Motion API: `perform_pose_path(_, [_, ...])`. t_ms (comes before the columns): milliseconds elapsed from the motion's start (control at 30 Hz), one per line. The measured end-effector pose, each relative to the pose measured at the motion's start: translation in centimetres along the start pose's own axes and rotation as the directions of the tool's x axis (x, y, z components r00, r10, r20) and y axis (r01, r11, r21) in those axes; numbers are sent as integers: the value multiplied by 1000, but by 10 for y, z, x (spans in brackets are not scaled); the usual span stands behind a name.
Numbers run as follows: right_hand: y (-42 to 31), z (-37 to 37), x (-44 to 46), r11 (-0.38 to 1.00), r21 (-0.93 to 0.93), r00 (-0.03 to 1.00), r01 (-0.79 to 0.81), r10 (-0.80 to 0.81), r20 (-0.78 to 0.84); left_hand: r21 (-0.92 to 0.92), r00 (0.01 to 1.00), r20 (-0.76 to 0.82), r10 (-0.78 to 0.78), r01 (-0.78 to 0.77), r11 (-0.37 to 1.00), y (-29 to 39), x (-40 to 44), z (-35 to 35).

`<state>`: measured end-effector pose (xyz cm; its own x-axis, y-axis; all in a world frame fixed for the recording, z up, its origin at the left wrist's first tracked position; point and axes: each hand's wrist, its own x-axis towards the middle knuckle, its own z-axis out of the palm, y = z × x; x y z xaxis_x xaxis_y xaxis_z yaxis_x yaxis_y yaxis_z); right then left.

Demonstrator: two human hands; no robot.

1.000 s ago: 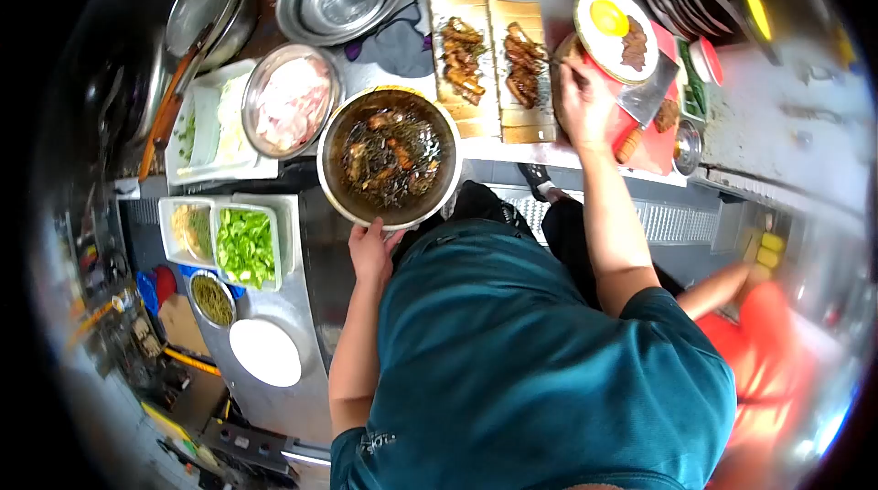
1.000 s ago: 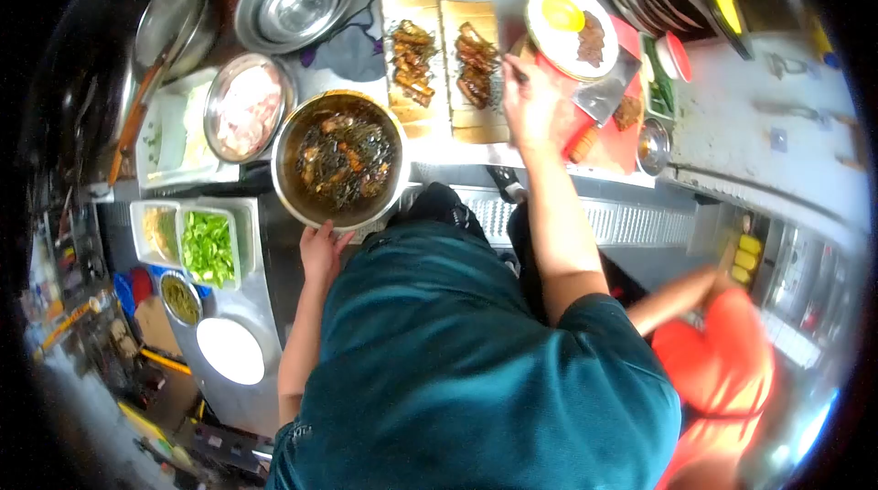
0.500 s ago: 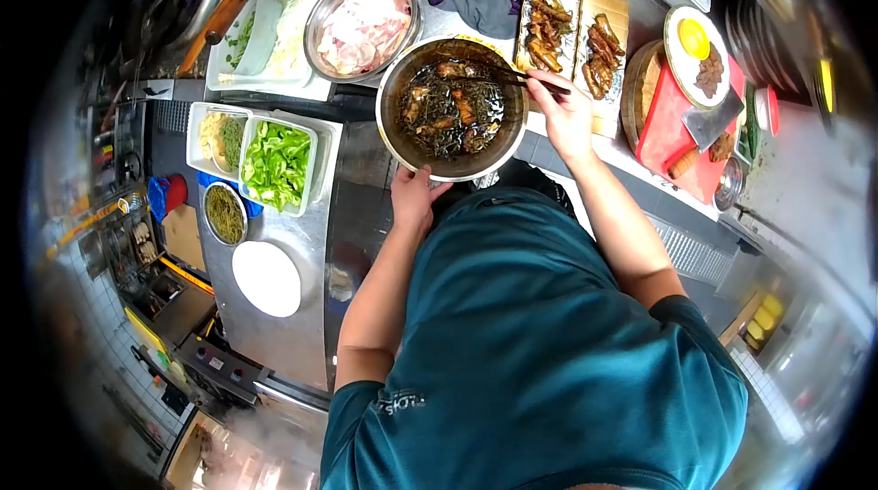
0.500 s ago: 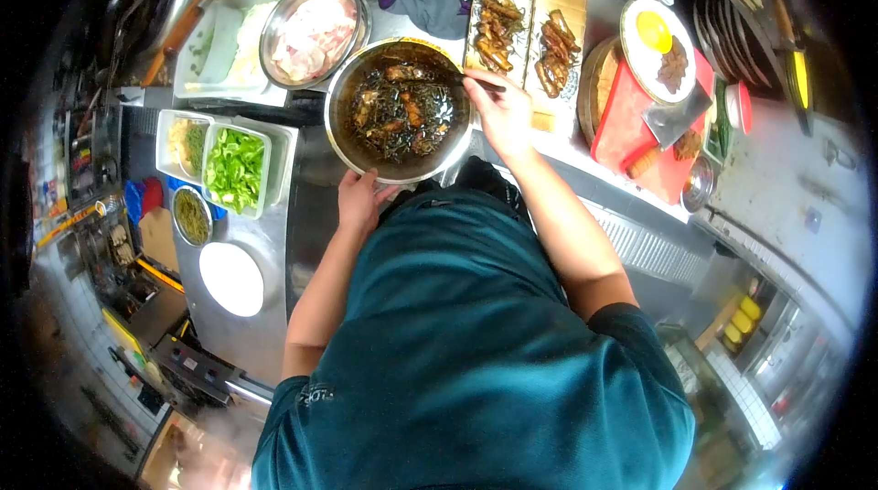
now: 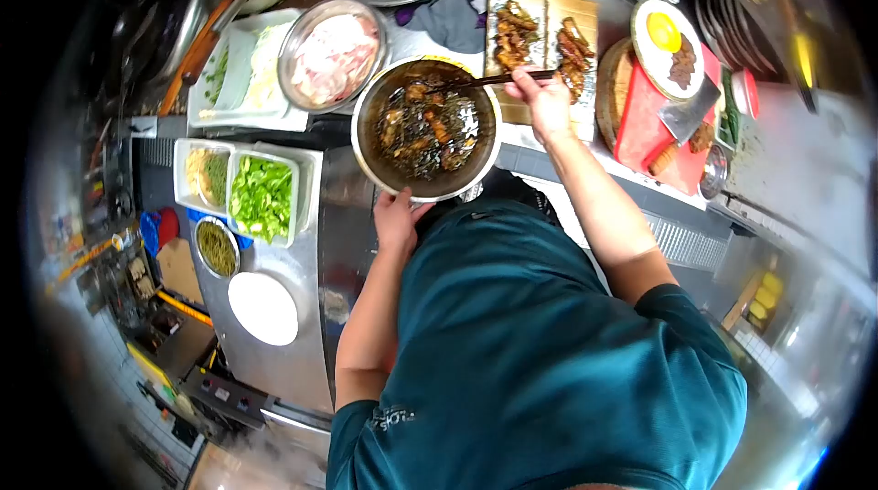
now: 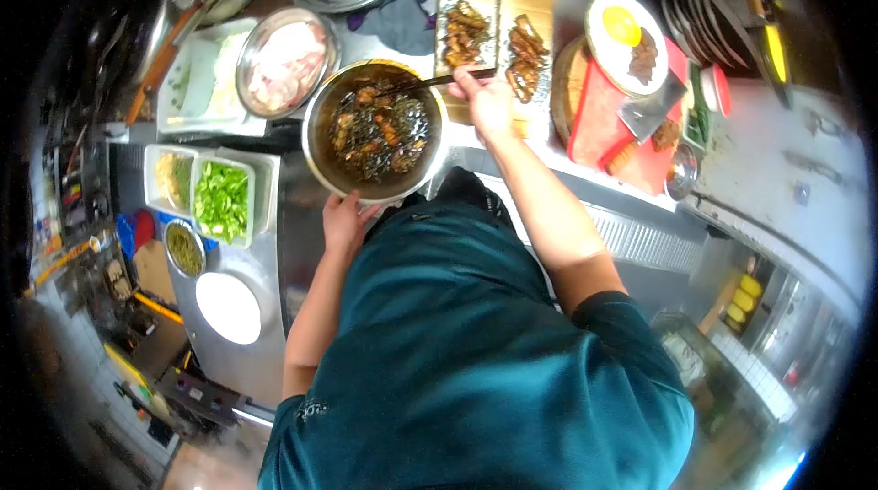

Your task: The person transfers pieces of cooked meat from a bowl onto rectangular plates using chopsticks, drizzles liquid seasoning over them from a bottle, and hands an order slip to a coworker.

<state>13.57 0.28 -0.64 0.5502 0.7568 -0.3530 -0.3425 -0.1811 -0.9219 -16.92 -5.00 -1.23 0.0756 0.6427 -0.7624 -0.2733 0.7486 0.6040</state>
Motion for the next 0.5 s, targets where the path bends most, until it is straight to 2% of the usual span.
perform_pose_path(100, [-6,2,-8,983,-161,992,84,-66,110,-5,999,-36,-2,1,1000,-4,4,-1])
perform_pose_path(233, [10,22,-11,975,-175,974,138,-101,204,22,1000,-22,-14,14,1000,-7,8,-5])
perform_pose_path(267, [16,24,-8,969,-198,977,146,-109,185,30,1000,-24,-3,3,1000,-8,8,-5])
perform_pose_path(367, [12,28,-3,991,-133,997,21,-11,73,8,1000,1,-5,5,1000,-4,4,-3])
perform_pose_path(500, [13,13,-1,995,5,995,-96,96,10,51,999,-31,-21,23,998,-6,9,-6])
